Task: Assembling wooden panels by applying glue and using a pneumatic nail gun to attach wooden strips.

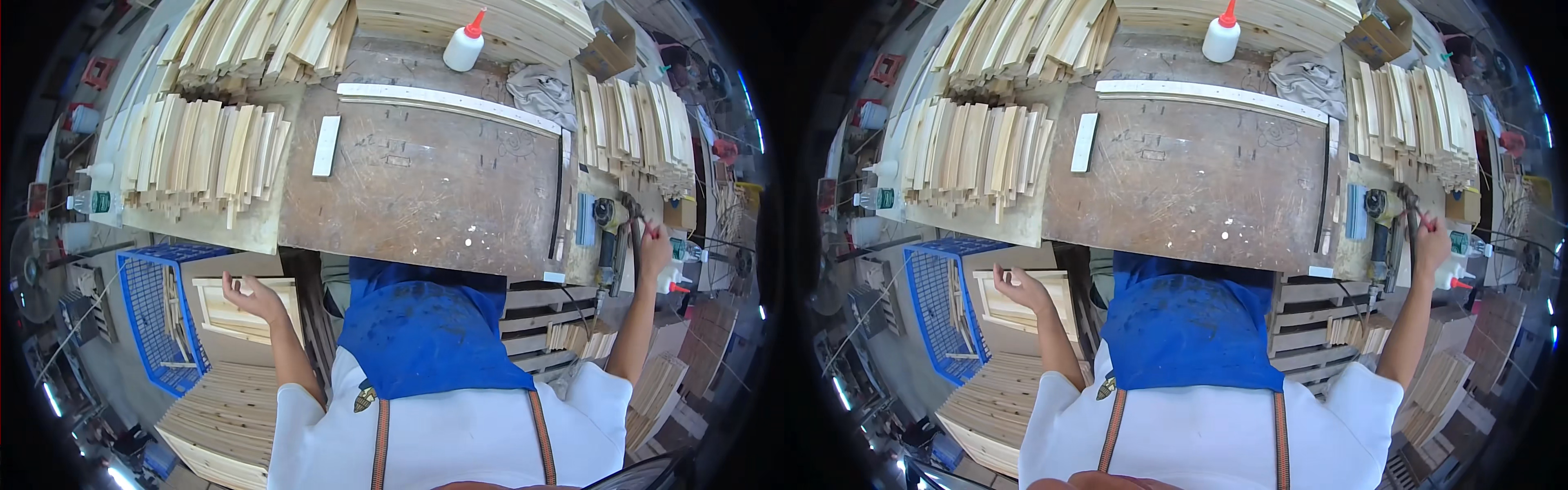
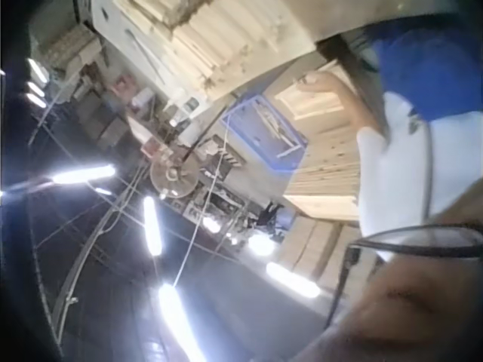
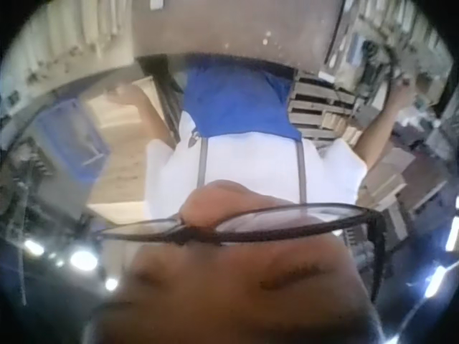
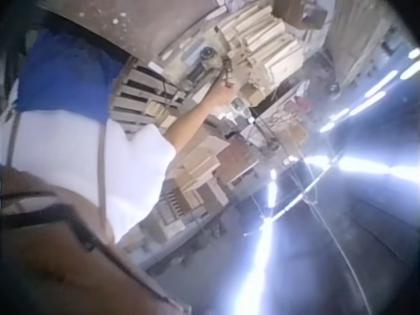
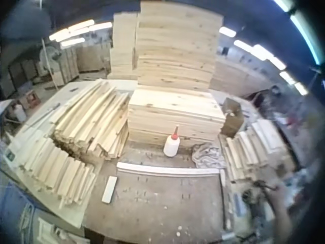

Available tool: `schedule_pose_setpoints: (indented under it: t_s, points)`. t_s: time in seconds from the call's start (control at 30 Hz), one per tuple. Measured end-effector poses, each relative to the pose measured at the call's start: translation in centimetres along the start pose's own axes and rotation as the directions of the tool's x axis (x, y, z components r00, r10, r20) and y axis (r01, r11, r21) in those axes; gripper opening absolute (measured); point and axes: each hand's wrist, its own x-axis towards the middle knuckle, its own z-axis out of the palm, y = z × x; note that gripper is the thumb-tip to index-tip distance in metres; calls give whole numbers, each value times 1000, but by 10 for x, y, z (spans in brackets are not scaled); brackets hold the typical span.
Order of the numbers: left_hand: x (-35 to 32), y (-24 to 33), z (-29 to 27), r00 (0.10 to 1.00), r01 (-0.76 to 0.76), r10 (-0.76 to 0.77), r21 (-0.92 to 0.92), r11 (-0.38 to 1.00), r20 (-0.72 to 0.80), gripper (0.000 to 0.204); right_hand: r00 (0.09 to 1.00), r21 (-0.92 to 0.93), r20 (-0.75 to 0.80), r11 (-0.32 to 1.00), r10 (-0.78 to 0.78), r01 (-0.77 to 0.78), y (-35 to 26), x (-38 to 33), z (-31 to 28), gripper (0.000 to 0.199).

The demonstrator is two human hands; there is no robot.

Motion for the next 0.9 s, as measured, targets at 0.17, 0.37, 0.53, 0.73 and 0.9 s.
schedule_pose_setpoints:
  t_s: [0.17, 0.37, 0.53, 0.73, 0.9]
  points:
    - [-5, 41, 23, 934, -349, 349, -6, 937, 81, 42, 995, 170, -93, 984, -39, 55, -37, 21, -3, 52]
    - [-52, 102, 38, 615, -459, 605, -394, 796, 505, 46, 983, 695, 28, 710, -182, 111, -154, -9, -91, 39]
    - [-121, 220, 58, 421, -99, 568, -586, 804, 707, 49, 702, 926, 344, 349, -623, -143, -311, -112, -121, 8]
    - [-134, 203, 80, 113, 722, 148, -184, 667, 982, 48, 340, 769, 516, 250, -787, -589, -397, -181, -94, 21]
    - [-121, 187, 81, 497, -29, 448, -502, 864, 743, 49, 74, 414, 461, 140, -884, -899, -408, -181, -106, 37]
